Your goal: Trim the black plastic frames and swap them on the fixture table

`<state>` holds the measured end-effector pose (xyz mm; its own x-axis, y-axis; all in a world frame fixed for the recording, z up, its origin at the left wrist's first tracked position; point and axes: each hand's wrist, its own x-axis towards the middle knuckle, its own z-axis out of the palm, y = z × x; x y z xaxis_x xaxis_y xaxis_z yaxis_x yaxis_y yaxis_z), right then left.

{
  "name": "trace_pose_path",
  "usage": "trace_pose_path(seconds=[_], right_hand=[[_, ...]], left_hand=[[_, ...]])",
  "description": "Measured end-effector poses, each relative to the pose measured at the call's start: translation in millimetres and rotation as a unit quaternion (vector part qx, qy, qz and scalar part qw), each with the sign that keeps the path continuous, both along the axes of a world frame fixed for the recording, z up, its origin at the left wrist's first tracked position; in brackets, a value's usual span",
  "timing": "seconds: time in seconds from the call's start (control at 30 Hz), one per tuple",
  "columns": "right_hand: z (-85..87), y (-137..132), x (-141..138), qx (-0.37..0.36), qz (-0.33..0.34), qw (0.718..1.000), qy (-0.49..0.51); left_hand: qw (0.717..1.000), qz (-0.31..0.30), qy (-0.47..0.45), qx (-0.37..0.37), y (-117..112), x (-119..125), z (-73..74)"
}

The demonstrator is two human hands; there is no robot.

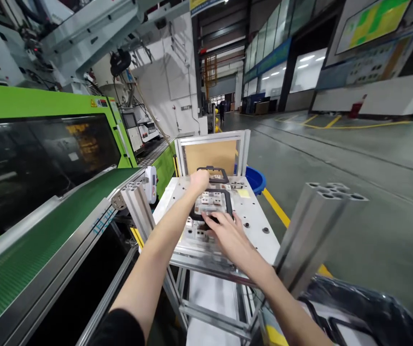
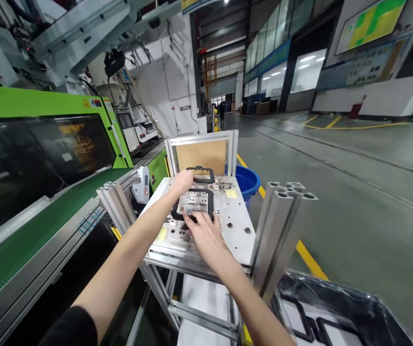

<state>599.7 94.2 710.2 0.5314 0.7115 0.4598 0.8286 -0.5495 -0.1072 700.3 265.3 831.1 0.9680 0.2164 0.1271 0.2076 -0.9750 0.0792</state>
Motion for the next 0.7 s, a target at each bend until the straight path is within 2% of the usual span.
trace_pose_path(seconds=[0.1, 0.2, 0.27, 0.33, 0.43, 0.53, 0.6, 0.63, 0.7], right_hand=[[-13.8, 6.2, 4.8, -0.035, -0.006, 0.999, 0.041], [-26.6, 11.1, -1.2, -0.046, 0.001, 0.998, 0.051], [-30.5, 12.9, -7.8, -0.048, -0.001, 0.997, 0.058], [-30.8, 14.6, -13.0, -0.050, -0.007, 0.997, 0.064], [-27.3, 17.4, -16.1, -0.055, -0.014, 0.996, 0.073], [-20.5, 17.4, -15.9, -0.064, -0.020, 0.995, 0.080], [-16.2, 13.3, -14.9, -0.072, -0.021, 0.994, 0.085], [-15.1, 10.0, -14.1, -0.077, -0.019, 0.993, 0.086], [-16.8, 2.1, -11.4, -0.080, -0.003, 0.993, 0.082]], left_hand=[[0.997, -0.030, 0.060, -0.025, 8.0, 25.2, -32.5], [0.991, -0.056, 0.106, -0.065, 13.6, 33.9, -63.7], [0.988, -0.041, 0.120, -0.089, 14.6, 36.5, -77.2], [0.986, -0.010, 0.127, -0.109, 12.9, 39.1, -82.9], [0.983, 0.025, 0.118, -0.138, 5.1, 40.5, -74.6], [0.984, 0.019, 0.056, -0.168, -10.6, 25.3, -48.5], [0.984, -0.004, -0.021, -0.179, -24.7, -6.3, -30.4], [0.980, -0.022, -0.071, -0.187, -32.2, -30.9, -25.2], [0.962, -0.060, -0.170, -0.205, -46.1, -98.1, -29.3]])
